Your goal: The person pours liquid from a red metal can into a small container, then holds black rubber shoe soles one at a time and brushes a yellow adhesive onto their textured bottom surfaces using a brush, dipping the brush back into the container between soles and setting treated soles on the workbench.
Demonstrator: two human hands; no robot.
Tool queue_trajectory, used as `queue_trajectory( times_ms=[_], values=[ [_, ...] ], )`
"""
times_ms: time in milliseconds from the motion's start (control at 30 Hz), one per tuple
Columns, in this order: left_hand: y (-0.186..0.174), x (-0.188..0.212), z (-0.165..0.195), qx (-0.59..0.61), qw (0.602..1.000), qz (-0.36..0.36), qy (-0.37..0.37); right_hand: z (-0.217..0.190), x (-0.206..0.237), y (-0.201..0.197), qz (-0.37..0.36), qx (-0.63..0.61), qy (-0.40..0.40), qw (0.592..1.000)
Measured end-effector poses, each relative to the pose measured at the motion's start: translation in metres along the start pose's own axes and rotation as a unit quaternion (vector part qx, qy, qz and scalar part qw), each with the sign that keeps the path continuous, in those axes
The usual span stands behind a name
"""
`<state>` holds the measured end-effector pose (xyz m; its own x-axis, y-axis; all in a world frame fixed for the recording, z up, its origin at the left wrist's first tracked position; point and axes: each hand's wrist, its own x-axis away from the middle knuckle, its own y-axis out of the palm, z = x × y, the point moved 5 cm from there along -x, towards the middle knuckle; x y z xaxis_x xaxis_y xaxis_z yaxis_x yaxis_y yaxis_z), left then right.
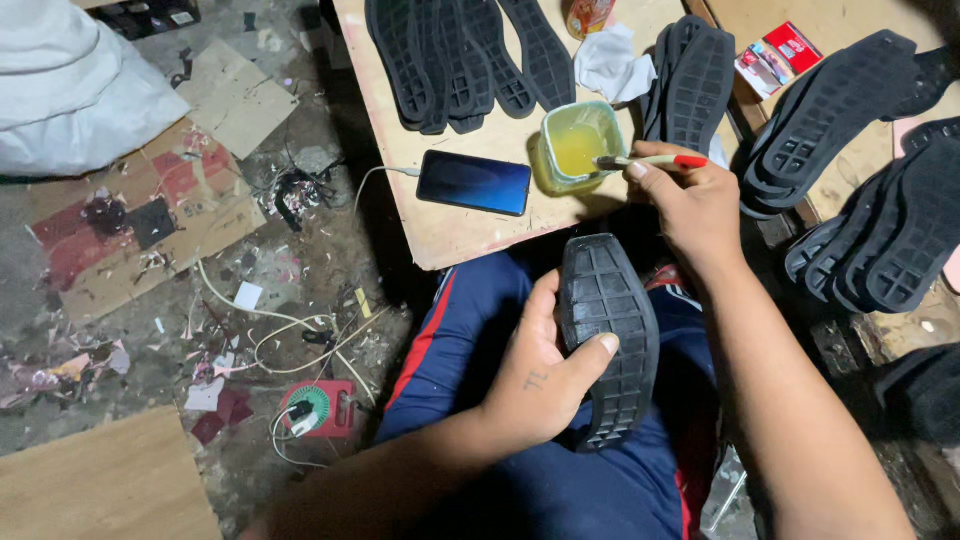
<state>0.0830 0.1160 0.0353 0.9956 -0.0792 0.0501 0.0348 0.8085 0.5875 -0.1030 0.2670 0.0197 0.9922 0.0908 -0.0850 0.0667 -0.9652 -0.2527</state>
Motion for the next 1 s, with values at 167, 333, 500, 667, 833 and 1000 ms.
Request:
queue_trajectory(
  times_ms=[167, 333, 500, 667, 833, 1000],
  values=[
    [0.003, 0.011, -0.001, 0.014, 1.000, 0.007, -0.003, -0.001, -0.001, 0.007, -0.006, -0.088, 0.003, 0.996],
    [0.003, 0.017, 0.000, 0.004, 1.000, 0.013, -0.008, -0.005, 0.000, 0.008, -0.007, -0.107, 0.000, 0.994],
    [0.004, 0.023, 0.000, -0.004, 1.000, 0.013, -0.012, -0.008, 0.007, 0.003, 0.002, -0.140, 0.005, 0.990],
    [0.001, 0.030, 0.000, 0.002, 1.000, 0.010, -0.010, -0.013, 0.013, 0.002, -0.006, -0.154, -0.007, 0.988],
    [-0.005, 0.027, 0.003, -0.013, 0.999, 0.025, 0.043, -0.015, 0.014, 0.001, -0.005, -0.159, -0.006, 0.987],
    [-0.013, 0.026, 0.006, -0.012, 0.998, 0.034, 0.050, -0.020, 0.008, 0.005, -0.005, -0.186, -0.007, 0.983]
  ],
)
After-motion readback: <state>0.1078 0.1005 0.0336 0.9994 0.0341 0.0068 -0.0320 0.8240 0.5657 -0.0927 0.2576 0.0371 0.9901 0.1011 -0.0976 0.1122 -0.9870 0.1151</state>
